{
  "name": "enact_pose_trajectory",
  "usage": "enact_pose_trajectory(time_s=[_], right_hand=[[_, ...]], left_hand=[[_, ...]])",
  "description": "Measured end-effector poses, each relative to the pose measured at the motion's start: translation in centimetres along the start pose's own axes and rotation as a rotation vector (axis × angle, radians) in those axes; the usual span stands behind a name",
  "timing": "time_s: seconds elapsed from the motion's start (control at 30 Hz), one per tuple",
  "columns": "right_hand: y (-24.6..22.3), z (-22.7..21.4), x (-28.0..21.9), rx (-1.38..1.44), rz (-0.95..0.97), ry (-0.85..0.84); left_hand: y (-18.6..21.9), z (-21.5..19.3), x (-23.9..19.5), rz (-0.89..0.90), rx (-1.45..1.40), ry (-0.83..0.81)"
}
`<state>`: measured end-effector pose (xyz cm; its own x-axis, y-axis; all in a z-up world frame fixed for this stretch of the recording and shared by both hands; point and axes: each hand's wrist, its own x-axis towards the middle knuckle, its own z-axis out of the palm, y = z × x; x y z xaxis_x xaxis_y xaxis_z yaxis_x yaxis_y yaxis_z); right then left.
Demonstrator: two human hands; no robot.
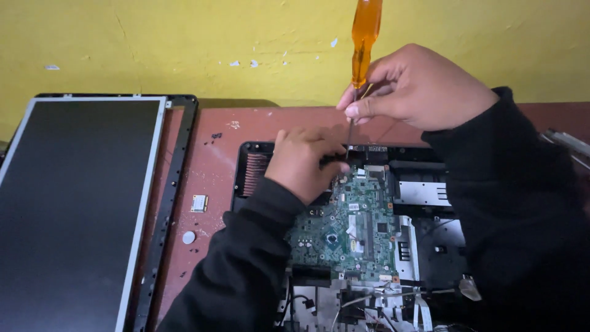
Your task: The person uses a screwdriver to remove screws from the motherboard area of a disassembled laptop. They then use their hands to disconnect cables and remove components from the laptop chassis.
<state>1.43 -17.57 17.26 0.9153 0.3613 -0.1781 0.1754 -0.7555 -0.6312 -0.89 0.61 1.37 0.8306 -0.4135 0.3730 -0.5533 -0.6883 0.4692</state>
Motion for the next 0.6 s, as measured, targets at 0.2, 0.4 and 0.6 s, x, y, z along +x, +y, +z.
enact_pose_trajectory(time_s=[0.2,0.4,0.6], right_hand=[[0.2,-0.3,-0.1,0.045,-0.059,0.02],[-1.2,-1.6,-2.4,-0.027,-0.107,0.16],[-2.1,-0.6,-7.5,0.032,-0.217,0.287]], left_hand=[[-0.3,0.9,-0.2,0.032,0.093,0.011],[-0.1,-0.7,-0.2,-0.024,0.118,0.101],[2.8,-9.6,-5.0,-0.101,0.109,0.291]])
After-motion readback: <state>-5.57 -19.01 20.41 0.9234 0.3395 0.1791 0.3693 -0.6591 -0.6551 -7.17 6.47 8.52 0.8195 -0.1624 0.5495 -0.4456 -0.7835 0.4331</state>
